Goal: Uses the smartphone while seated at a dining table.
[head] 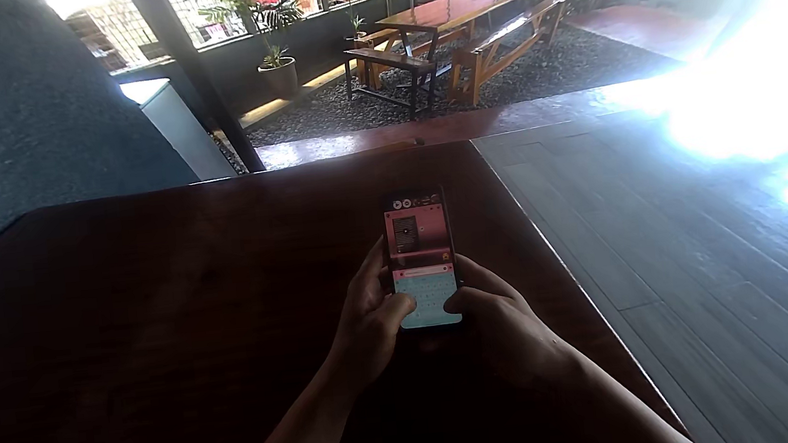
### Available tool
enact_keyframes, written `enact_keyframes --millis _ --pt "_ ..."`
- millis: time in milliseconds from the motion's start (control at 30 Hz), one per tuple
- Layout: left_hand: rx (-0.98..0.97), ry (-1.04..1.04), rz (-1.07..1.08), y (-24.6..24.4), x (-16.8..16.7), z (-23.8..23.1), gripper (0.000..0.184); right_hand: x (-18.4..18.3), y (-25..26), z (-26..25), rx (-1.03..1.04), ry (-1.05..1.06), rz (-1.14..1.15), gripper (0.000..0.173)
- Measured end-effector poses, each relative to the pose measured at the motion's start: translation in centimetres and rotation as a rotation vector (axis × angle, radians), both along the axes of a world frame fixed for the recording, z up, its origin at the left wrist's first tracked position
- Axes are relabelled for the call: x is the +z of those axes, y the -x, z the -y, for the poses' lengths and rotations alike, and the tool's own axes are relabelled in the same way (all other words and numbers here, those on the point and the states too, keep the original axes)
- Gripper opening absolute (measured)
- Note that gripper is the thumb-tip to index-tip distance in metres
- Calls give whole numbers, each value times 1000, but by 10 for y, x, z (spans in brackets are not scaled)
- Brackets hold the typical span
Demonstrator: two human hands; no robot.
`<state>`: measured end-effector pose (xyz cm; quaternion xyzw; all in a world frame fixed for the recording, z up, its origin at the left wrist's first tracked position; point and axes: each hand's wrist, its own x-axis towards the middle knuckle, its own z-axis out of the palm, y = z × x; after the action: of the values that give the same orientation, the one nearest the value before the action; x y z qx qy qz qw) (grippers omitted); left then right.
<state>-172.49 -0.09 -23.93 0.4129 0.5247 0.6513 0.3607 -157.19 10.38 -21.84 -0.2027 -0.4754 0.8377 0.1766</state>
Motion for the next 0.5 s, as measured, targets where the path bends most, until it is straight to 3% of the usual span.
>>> enact_keyframes --millis 500 --pt "50 5 8 -4 2 -1 63 -2 -1 0 43 -114 1 50"
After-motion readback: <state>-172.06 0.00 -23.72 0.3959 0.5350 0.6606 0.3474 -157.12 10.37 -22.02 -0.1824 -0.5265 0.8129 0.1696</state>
